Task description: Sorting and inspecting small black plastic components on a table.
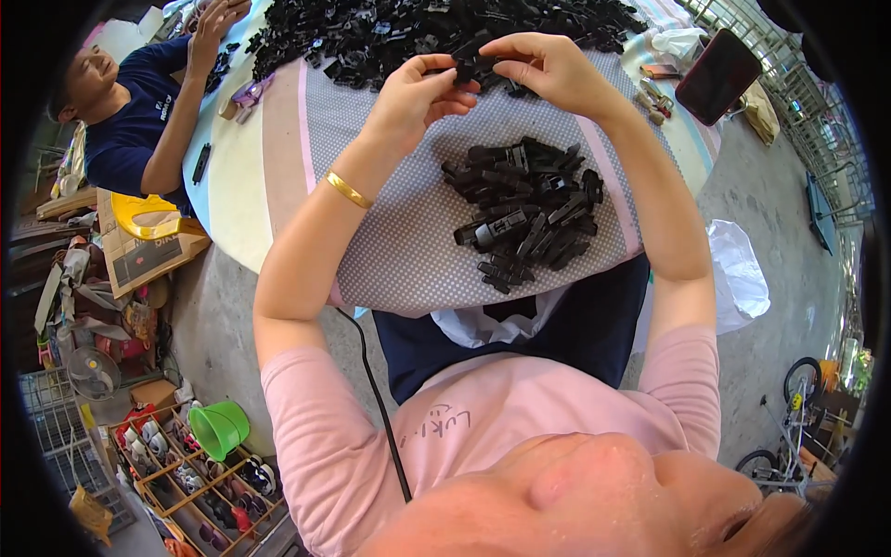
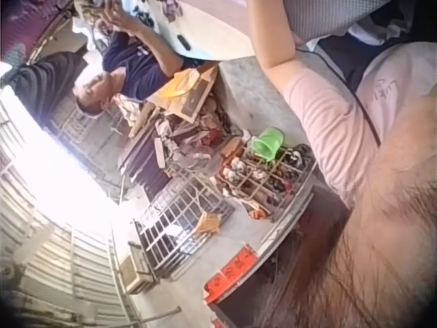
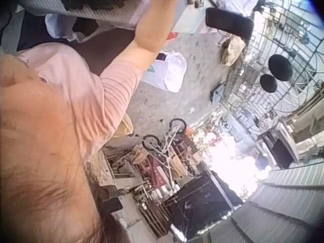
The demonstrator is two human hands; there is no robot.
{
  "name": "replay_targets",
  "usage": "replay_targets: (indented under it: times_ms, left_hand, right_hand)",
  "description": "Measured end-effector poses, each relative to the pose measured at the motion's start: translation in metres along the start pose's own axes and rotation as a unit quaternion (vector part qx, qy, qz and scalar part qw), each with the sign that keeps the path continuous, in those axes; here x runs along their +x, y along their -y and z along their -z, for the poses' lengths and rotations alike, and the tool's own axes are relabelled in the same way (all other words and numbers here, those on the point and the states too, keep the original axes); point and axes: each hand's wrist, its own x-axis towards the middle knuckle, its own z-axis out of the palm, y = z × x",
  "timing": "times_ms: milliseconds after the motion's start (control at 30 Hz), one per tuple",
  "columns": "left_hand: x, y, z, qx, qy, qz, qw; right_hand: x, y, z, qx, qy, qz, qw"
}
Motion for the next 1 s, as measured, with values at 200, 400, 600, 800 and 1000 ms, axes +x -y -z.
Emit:
replay_targets:
  times_ms: [200, 400, 600, 800, 1000]
  left_hand:
    - [0.000, 0.006, 0.010, -0.035, 0.033, 0.019, 0.999]
    - [-0.010, 0.000, -0.005, 0.036, 0.039, -0.008, 0.999]
    - [-0.015, 0.003, -0.008, 0.159, 0.050, -0.132, 0.977]
    - [-0.015, -0.005, -0.006, 0.182, 0.035, -0.172, 0.967]
    - [-0.020, -0.006, -0.012, 0.217, 0.058, -0.171, 0.959]
  right_hand:
    - [0.000, 0.012, -0.011, 0.025, 0.037, 0.037, 0.998]
    - [-0.001, 0.013, -0.016, -0.111, -0.014, 0.116, 0.987]
    - [0.000, 0.018, -0.021, -0.115, -0.094, 0.113, 0.982]
    - [0.001, 0.010, -0.019, -0.012, -0.063, 0.061, 0.996]
    - [0.000, 0.006, -0.008, 0.109, 0.024, 0.011, 0.994]
